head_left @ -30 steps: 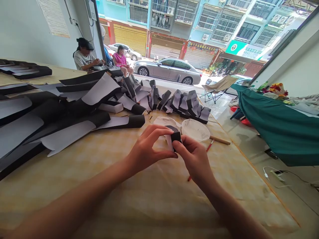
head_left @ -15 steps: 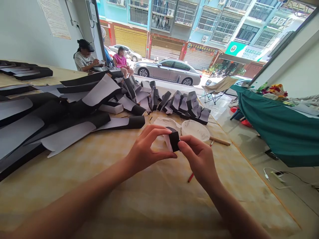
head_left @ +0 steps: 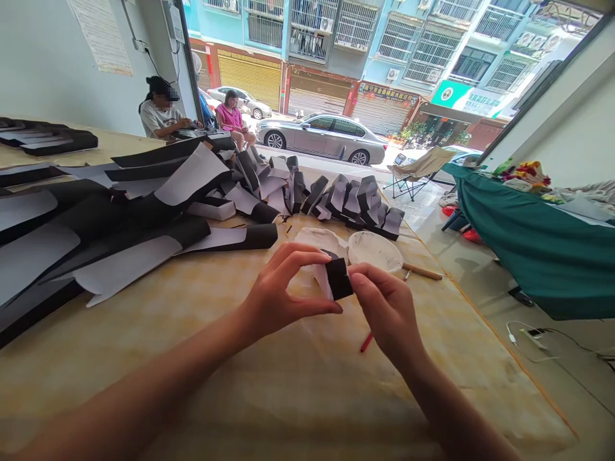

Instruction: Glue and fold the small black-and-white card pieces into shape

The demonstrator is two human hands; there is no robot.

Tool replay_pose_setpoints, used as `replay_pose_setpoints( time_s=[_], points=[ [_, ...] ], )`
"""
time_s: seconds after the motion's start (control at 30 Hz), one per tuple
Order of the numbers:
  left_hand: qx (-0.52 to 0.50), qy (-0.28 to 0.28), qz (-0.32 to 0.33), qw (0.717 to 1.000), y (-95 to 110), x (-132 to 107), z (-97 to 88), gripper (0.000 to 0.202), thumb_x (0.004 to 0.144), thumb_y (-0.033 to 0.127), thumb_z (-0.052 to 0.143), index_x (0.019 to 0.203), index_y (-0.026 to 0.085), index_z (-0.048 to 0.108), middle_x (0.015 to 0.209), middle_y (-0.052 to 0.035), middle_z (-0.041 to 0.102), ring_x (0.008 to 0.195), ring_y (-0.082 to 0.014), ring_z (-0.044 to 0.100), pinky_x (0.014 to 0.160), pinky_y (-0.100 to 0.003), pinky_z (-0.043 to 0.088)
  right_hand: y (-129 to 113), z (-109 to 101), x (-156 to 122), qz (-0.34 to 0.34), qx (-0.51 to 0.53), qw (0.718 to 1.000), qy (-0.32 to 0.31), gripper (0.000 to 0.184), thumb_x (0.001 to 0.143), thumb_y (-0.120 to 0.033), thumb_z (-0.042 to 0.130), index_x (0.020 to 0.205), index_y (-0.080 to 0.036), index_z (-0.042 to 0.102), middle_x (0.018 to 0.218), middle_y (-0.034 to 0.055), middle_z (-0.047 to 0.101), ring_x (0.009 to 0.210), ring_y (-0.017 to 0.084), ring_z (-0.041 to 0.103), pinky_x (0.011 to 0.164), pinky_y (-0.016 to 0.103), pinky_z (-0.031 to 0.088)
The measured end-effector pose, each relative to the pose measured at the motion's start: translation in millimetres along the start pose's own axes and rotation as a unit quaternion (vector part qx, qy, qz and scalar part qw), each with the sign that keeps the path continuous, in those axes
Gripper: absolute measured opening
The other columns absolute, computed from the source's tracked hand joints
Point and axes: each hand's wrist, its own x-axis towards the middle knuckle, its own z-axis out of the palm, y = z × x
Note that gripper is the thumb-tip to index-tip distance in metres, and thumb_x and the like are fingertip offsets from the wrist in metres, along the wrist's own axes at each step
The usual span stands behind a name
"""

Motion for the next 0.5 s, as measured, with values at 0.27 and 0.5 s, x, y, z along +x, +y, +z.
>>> replay_pose_setpoints(
  time_s=[0.27,0.5],
  points=[
    [-0.049,0.017,-0.007,0.999,-1.0,-0.9,0.2,0.065,0.054,0.044,0.083,0.108,0.019,0.057,0.099,-0.0087,0.063,0.091,-0.0213,0.064,0.08,-0.036,0.055,-4.2,-2.5,-4.2,-0.054,0.003,0.998,0.024,0.007,0.083,-0.026,0.058,0.078,-0.021,0.059,0.072,-0.0004,0.061,0.068,0.013,0.058,0.06,0.024,0.047],
    [-0.087,0.002,-0.04,0.995,0.6,-1.4,2.6,0.06,0.054,0.037,0.084,0.1,0.021,0.049,0.108,-0.0111,0.065,0.105,-0.0246,0.062,0.09,-0.043,0.052,0.9,-0.9,-8.2,-0.124,-0.047,0.991,0.032,0.008,0.08,-0.017,0.062,0.084,-0.024,0.06,0.081,0.0006,0.064,0.08,0.016,0.061,0.07,0.028,0.05]
  ],
)
